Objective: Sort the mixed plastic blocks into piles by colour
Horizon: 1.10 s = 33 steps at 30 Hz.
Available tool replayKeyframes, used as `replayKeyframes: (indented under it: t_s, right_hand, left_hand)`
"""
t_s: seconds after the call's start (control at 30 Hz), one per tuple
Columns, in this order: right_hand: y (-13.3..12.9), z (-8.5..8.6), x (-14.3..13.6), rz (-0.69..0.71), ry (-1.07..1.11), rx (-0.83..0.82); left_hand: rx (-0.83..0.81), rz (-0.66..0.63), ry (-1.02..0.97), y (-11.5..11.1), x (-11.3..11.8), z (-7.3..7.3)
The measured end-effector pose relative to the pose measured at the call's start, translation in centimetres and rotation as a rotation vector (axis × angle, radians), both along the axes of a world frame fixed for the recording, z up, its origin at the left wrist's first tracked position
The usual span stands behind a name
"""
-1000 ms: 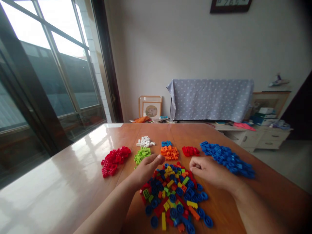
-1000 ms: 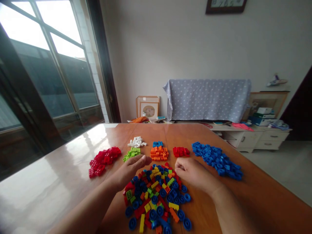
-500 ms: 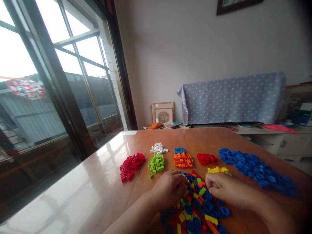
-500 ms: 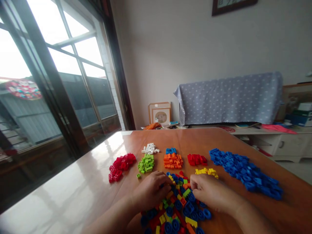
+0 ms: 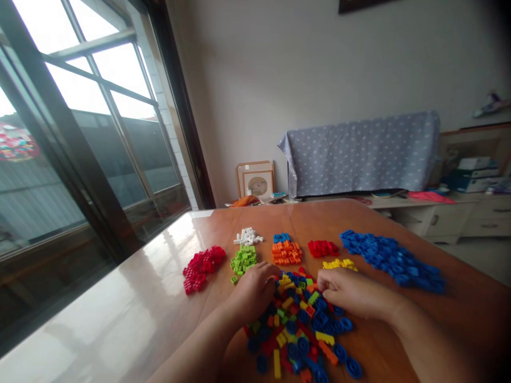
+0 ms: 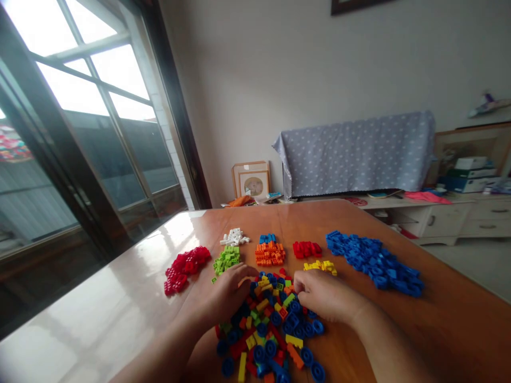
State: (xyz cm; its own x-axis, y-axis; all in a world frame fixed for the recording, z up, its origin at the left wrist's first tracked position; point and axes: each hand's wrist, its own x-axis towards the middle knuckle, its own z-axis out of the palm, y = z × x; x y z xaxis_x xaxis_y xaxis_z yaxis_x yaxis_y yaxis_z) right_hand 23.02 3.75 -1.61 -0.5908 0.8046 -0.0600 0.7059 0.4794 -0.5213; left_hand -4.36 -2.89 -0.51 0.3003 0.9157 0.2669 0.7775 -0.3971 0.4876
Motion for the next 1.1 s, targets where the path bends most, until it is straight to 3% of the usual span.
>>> replayKeyframes:
  t_s: [0.3, 0.67, 0.93, 1.1]
  right_hand:
    - [0.2, -0.9, 0.1, -0.008, 0.069, -0.007]
    - [0.0, -0.7, -0.5, -0.013, 0.028, 0.039]
    - [-0.6, -0.3, -1.2, -0.033, 0.062, 0.086]
    - [-1.4, 0.5, -2.8, -0.036, 0.272, 0.136]
  left_hand:
    - [-0.076, 0.022, 0.022, 0.1, -0.4, 0.1]
    - [-0.042, -0.056, 0.039, 0.7, 0.5, -1.9]
    - [-0.018, 0.013, -0.029, 0.4, 1.0, -1.2]
    - [0.019, -0.001, -0.140, -0.4, 1.7, -0.8]
